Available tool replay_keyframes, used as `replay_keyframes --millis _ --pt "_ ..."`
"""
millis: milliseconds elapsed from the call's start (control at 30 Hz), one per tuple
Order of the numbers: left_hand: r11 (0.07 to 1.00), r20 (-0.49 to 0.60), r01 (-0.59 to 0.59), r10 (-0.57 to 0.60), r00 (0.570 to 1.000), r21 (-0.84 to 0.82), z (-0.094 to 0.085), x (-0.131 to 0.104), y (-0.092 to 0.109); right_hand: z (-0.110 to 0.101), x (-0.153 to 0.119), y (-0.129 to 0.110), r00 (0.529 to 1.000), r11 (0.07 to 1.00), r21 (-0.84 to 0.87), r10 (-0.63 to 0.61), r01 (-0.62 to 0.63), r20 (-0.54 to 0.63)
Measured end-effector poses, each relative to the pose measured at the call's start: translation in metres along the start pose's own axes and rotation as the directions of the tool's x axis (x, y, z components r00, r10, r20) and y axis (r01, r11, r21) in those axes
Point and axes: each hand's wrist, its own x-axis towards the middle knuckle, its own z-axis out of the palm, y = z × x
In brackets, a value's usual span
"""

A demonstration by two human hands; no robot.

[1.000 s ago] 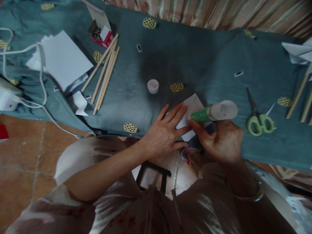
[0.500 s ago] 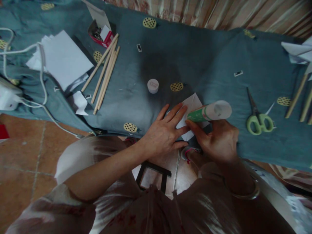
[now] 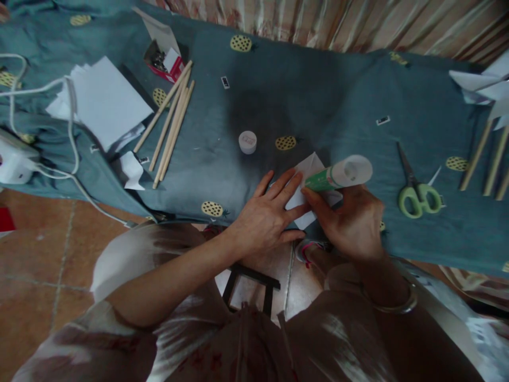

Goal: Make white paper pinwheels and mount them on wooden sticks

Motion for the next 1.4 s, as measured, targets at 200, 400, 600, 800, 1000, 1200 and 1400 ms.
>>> replay_keyframes --millis 200,400,600,800,1000,1200,1400 --pt "1.000 0.010 -0.003 0.002 1.000 0.006 0.000 0.000 0.000 -0.002 -0.002 0.005 0.999 0.998 -0.043 -0.042 0.043 0.007" --pt "1.000 0.001 -0.008 0.008 1.000 0.024 0.001 0.000 -0.001 -0.005 -0.004 0.005 0.999 0.999 -0.017 -0.036 0.036 -0.014" --pt "0.999 0.004 -0.009 0.009 1.000 0.041 0.000 0.000 -0.001 -0.009 -0.006 0.002 1.000 0.998 0.064 -0.018 0.017 0.011" --pt "0.999 -0.016 -0.024 0.025 1.000 0.028 0.000 -0.001 -0.002 -0.019 0.000 -0.003 0.973 0.877 0.440 0.229 -0.190 -0.035" --pt "0.999 -0.076 -0.047 0.047 0.996 0.009 -0.003 -0.002 -0.004 -0.020 0.019 -0.001 0.893 0.448 0.862 0.450 -0.238 0.012" --pt "0.998 -0.388 0.068 -0.064 0.920 -0.004 -0.032 -0.001 -0.041 -0.011 0.027 0.010 0.907 0.240 0.925 0.377 -0.293 0.190" --pt "0.941 -0.354 0.338 -0.322 0.878 -0.019 -0.045 0.004 -0.076 -0.001 0.030 -0.001 0.896 0.203 0.922 0.374 -0.330 0.238"
